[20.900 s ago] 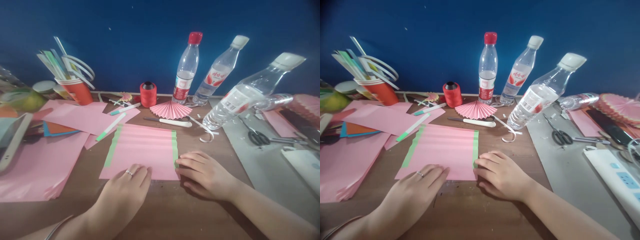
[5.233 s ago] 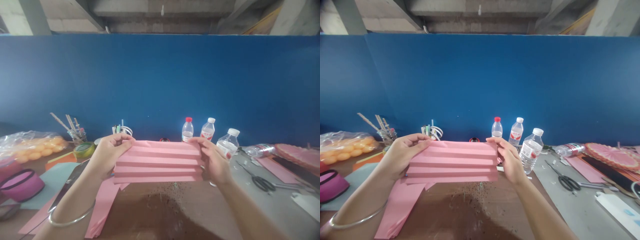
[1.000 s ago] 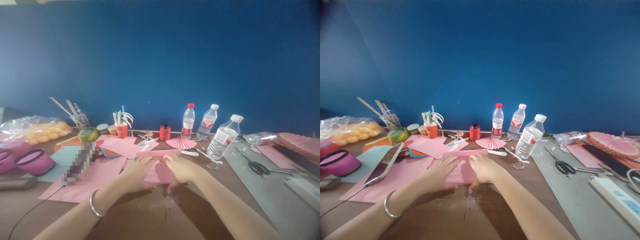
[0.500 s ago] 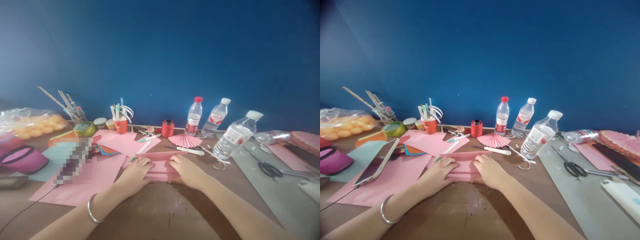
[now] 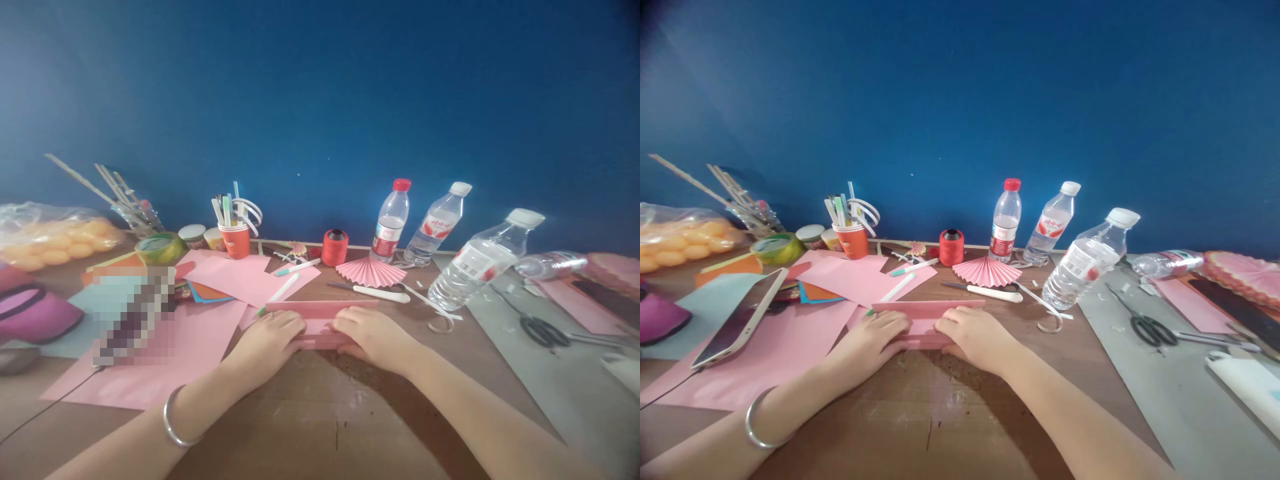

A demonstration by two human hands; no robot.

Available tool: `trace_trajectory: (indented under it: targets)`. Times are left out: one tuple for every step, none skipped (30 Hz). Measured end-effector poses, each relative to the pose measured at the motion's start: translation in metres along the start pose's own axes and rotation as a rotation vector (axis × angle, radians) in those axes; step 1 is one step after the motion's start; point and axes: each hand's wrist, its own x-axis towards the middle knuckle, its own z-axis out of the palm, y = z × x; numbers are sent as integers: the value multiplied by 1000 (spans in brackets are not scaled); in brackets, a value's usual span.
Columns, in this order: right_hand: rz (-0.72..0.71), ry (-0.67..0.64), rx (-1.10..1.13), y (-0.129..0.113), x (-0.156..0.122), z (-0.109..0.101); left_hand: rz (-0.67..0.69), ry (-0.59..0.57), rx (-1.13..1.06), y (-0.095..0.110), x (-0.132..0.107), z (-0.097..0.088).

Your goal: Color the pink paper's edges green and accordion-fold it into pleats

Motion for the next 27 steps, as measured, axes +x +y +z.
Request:
trace_trajectory:
  targets:
    - [-16, -5, -18, 1, 0, 0, 18, 4, 11, 0, 0, 0]
    - [-27, -8, -34, 1, 0, 0, 39, 8, 22, 1, -1, 0]
    - [-32, -8, -48, 2, 0, 0, 61, 12, 32, 1, -2, 1]
    - [-35, -6, -60, 2, 0, 1, 83, 15, 41, 0, -3, 2]
    - [-37, 1, -69, 3, -1, 1, 102, 17, 48, 0, -3, 3]
    - [-39, 10, -75, 3, -1, 1, 118, 18, 55, 0, -4, 3]
    - [-43, 19, -77, 3, -1, 2, 130, 19, 61, 0, -4, 4]
    - [-49, 27, -76, 3, -2, 2, 139, 18, 65, 0, -5, 5]
    - [-54, 34, -74, 2, -2, 2, 142, 18, 69, -1, -5, 5]
    - [-57, 37, -73, 2, -2, 3, 141, 18, 72, -1, -5, 6]
    - [-61, 37, -76, 2, -2, 3, 139, 18, 75, -1, -4, 6]
    - [-64, 35, -82, 2, -2, 4, 137, 18, 77, -1, -4, 7]
    - [-67, 34, -87, 2, -1, 4, 136, 17, 78, -1, -4, 7]
    - [-69, 37, -90, 3, -1, 5, 136, 17, 79, -2, -4, 7]
    - [-71, 43, -88, 3, -1, 5, 138, 16, 79, -2, -4, 8]
    - [-72, 52, -82, 3, -1, 6, 139, 15, 79, -2, -4, 8]
    - [-71, 62, -72, 3, -1, 6, 139, 16, 78, -2, -4, 9]
    - [-69, 71, -58, 2, -1, 6, 138, 18, 77, -2, -5, 9]
    - [-66, 80, -40, 2, -1, 7, 137, 20, 76, -2, -5, 10]
    - [-64, 89, -22, 1, -1, 7, 138, 22, 74, -2, -5, 10]
    - [-62, 99, -2, 0, -1, 7, 140, 24, 72, -2, -5, 11]
    - [-57, 112, 17, -1, -1, 8, 142, 27, 69, -2, -6, 12]
    - [-51, 124, 36, -2, -1, 9, 143, 30, 67, -3, -6, 12]
    - [-41, 134, 52, -2, -1, 10, 143, 34, 64, -4, -6, 13]
    - [-30, 140, 67, -3, -1, 11, 140, 39, 61, -4, -6, 14]
    - [-19, 141, 80, -3, 0, 13, 136, 44, 58, -5, -5, 15]
    - [-7, 139, 92, -3, 0, 14, 132, 49, 53, -6, -5, 16]
